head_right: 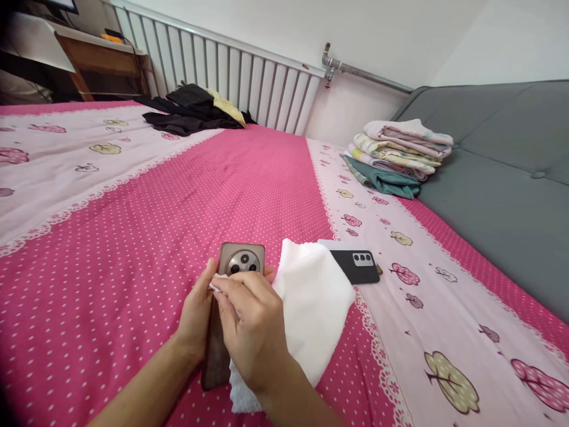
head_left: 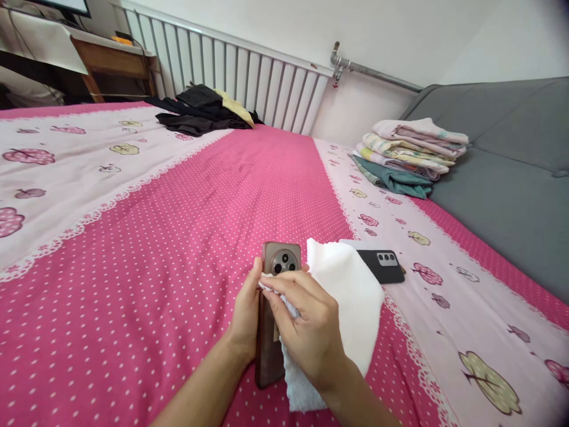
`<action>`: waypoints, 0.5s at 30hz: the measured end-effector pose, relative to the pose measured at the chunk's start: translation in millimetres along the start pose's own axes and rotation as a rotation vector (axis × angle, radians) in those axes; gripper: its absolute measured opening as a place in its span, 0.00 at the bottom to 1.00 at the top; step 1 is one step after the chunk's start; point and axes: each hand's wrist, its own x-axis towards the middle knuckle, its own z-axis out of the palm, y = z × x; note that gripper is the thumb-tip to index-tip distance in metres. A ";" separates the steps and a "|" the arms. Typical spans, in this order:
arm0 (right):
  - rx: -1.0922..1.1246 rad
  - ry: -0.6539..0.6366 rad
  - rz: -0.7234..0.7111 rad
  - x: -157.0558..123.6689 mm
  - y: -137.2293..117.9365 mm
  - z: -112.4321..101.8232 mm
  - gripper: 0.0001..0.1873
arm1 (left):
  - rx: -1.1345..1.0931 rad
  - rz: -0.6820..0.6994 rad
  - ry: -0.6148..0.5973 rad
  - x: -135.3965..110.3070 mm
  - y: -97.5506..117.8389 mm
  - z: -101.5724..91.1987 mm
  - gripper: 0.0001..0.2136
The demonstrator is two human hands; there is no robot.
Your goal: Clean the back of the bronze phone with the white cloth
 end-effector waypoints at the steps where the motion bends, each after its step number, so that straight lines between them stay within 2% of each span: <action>1: -0.006 0.002 0.005 -0.1 -0.3 0.2 0.13 | 0.001 -0.004 -0.009 0.0 0.1 -0.4 0.26; 4: -0.020 -0.025 0.015 0.2 -1.1 0.3 0.13 | -0.008 -0.026 -0.046 0.9 1.6 -3.4 0.27; 8: -0.018 -0.180 0.020 0.0 -2.0 -1.2 0.12 | -0.012 -0.065 -0.049 3.4 5.0 -9.1 0.30; 15: 0.000 -0.424 0.017 -1.4 -7.1 -8.2 0.12 | -0.042 0.055 -0.005 9.7 16.8 -17.1 0.32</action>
